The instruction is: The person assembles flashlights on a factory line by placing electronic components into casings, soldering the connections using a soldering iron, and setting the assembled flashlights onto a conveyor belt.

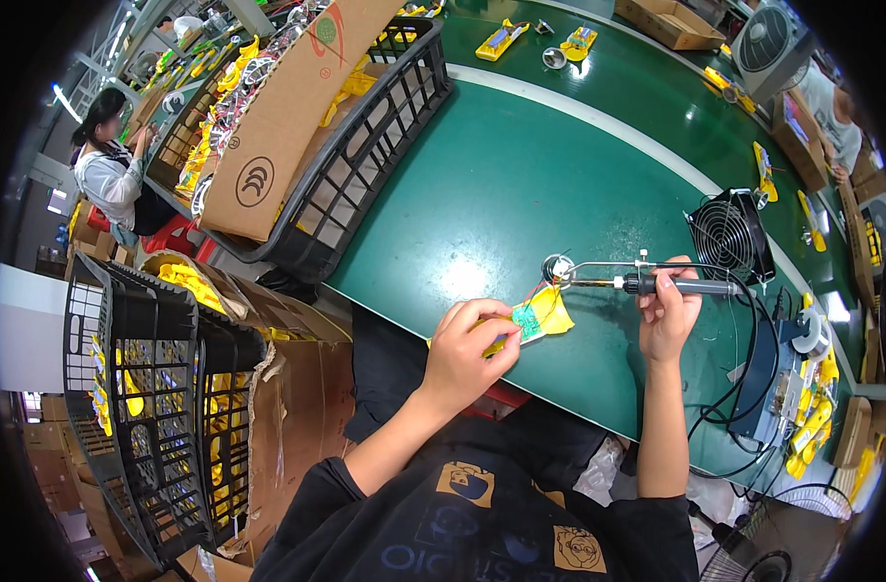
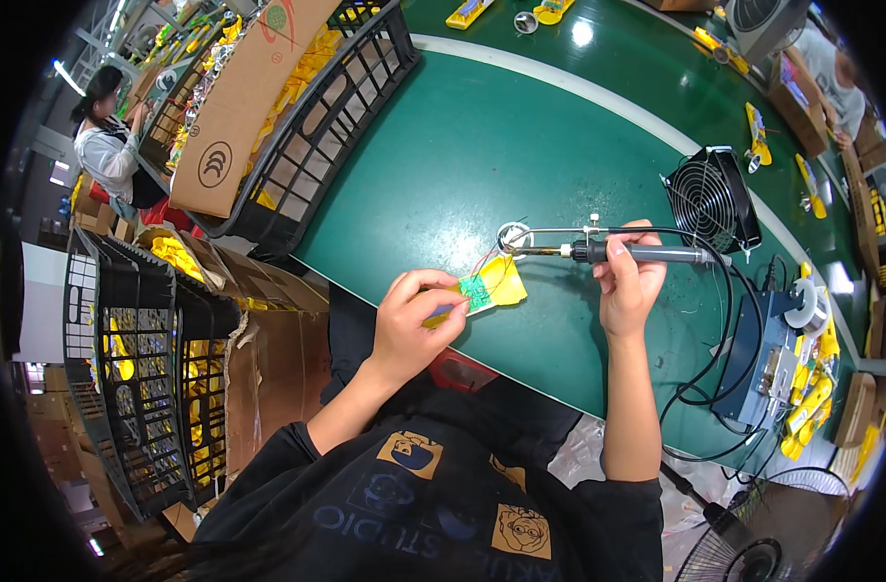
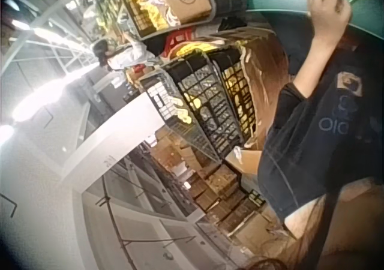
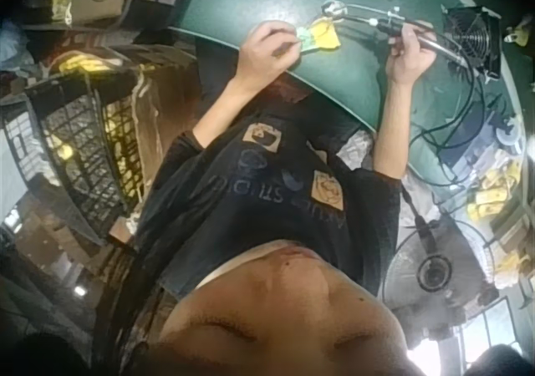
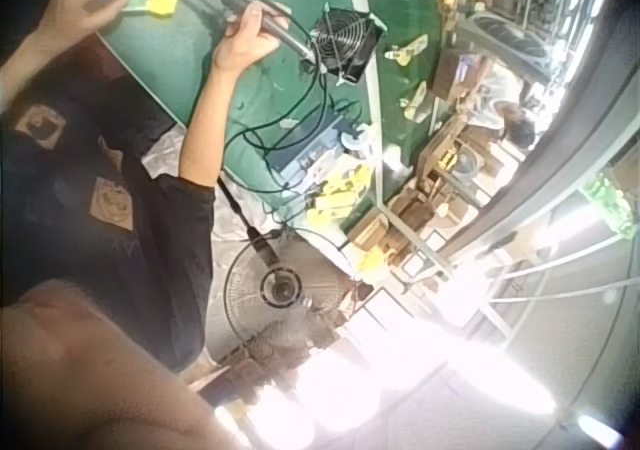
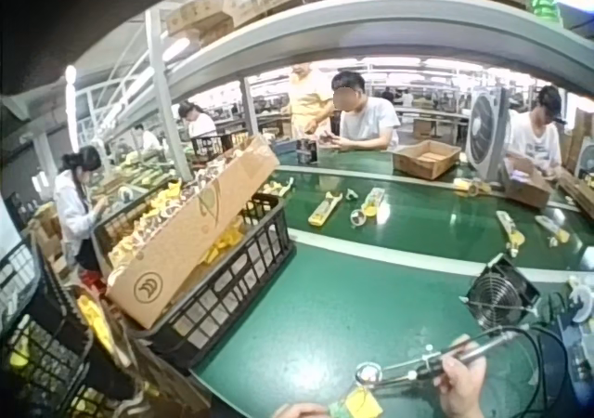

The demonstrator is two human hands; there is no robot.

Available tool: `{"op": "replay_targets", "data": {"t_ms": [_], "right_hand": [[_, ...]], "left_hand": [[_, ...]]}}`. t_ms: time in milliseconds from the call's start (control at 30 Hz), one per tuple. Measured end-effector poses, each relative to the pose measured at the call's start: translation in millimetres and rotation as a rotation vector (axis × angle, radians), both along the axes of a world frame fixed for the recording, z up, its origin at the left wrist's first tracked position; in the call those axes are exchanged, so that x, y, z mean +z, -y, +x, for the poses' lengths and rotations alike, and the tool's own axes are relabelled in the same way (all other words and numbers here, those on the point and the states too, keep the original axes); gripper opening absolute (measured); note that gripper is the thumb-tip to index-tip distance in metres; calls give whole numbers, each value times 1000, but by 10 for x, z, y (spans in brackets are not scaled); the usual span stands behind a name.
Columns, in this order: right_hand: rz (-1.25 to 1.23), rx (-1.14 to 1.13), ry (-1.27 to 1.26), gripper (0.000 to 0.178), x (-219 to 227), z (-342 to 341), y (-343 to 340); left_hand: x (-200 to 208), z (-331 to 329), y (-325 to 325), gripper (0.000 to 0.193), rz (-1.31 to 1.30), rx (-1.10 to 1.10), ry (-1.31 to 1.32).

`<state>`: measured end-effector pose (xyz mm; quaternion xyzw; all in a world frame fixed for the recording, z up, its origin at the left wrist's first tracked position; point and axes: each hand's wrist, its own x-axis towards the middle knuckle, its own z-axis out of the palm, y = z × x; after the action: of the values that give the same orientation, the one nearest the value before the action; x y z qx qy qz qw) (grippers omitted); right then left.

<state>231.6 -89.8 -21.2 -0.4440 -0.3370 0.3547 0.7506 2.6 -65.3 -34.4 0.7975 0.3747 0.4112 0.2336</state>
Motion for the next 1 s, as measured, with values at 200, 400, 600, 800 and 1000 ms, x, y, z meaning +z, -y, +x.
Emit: {"op": "replay_targets", "data": {"t_ms": [200,400,600,800,1000], "right_hand": [[-3,-9,22,13,-5,11,6],[57,-60,-84,13,2,42,8],[90,13,-82,11,11,50,19],[70,31,-32,12,-18,20,4],[56,-18,-27,12,-21,-4,6]], "left_hand": [[81,-46,-181,10,37,-112,1],[124,-644,-195,8,-113,168,-15],[30,-1304,74,27,-608,114,-162],[92,-1129,192,27,-436,-224,-54],[116,-948,80,21,-293,-345,-93]]}}
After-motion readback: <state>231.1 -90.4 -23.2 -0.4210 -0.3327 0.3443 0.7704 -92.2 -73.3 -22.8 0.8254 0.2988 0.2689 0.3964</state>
